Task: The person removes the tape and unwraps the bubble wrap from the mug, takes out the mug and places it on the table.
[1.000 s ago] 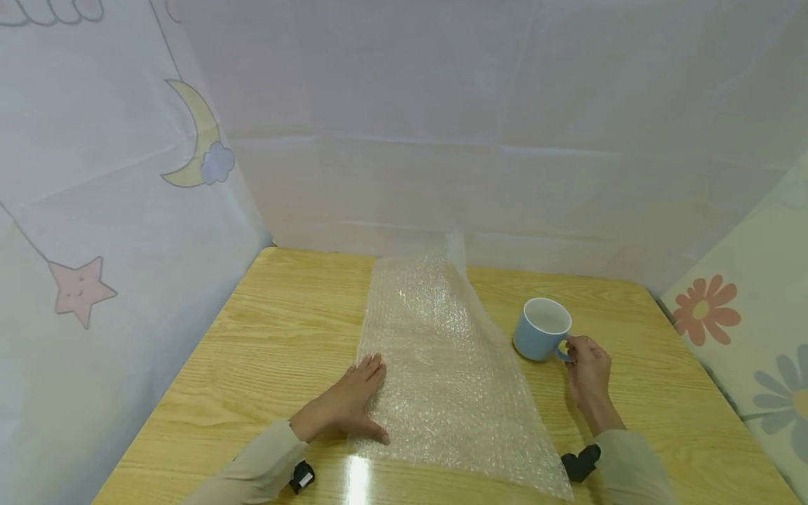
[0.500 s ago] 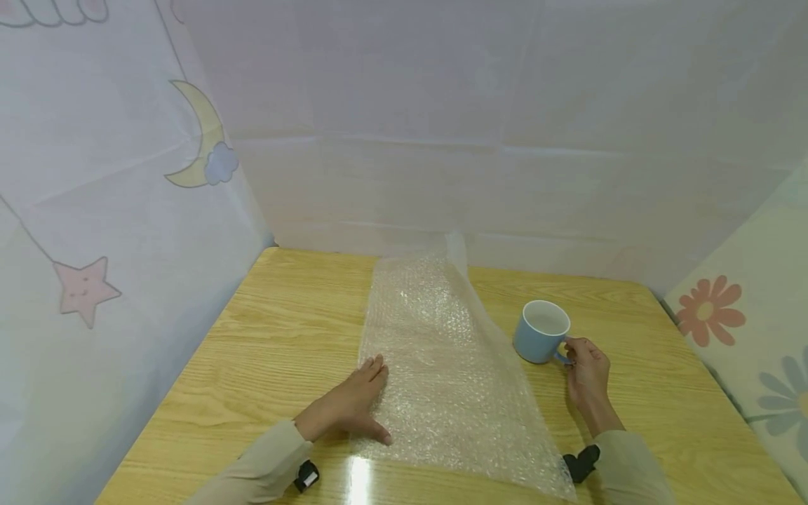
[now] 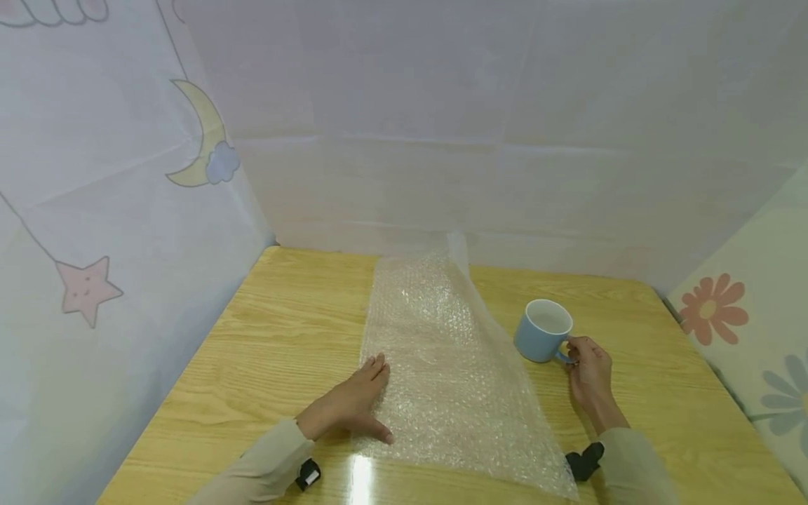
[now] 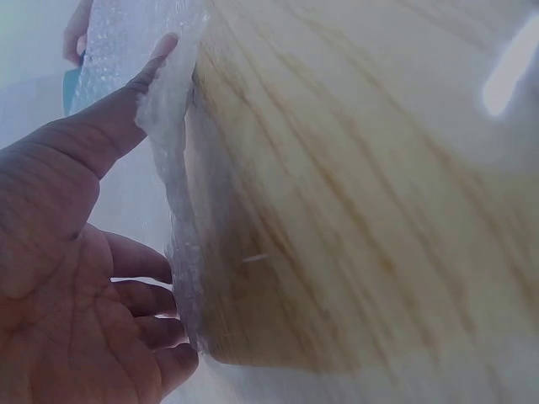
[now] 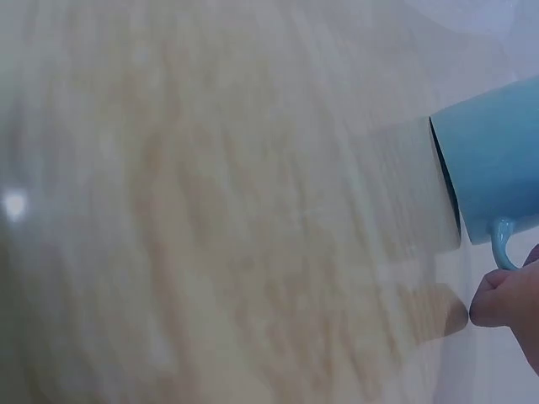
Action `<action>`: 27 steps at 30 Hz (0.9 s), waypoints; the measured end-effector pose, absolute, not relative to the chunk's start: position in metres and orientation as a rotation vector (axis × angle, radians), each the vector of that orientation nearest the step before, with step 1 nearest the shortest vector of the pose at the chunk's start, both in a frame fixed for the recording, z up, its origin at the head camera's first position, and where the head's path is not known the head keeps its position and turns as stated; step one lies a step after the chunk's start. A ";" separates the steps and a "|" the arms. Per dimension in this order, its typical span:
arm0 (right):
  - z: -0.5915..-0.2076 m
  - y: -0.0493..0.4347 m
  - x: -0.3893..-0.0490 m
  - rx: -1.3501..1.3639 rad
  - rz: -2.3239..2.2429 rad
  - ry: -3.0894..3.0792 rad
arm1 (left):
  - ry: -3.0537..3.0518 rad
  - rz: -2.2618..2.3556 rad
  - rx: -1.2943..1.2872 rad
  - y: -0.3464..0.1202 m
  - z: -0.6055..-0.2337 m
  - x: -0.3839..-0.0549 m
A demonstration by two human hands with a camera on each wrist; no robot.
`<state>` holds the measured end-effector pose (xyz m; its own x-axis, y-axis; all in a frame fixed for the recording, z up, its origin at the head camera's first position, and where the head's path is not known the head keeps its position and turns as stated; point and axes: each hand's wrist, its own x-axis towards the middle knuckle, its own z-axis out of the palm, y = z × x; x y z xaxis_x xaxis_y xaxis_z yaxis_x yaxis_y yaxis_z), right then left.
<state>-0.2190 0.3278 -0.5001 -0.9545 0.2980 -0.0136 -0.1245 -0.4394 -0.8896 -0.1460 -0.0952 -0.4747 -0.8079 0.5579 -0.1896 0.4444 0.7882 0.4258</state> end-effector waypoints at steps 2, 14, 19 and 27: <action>-0.499 0.329 -0.219 -0.219 2.474 -1.494 | 2.676 0.518 0.766 -0.095 -0.474 -0.147; -0.504 0.334 -0.224 -0.143 2.472 -1.556 | 2.673 0.495 0.756 -0.093 -0.473 -0.148; -0.505 0.335 -0.225 -0.194 2.459 -1.595 | 2.657 0.501 0.745 -0.093 -0.473 -0.147; -0.503 0.336 -0.232 -0.210 2.417 -1.664 | 2.677 0.482 0.743 -0.093 -0.472 -0.148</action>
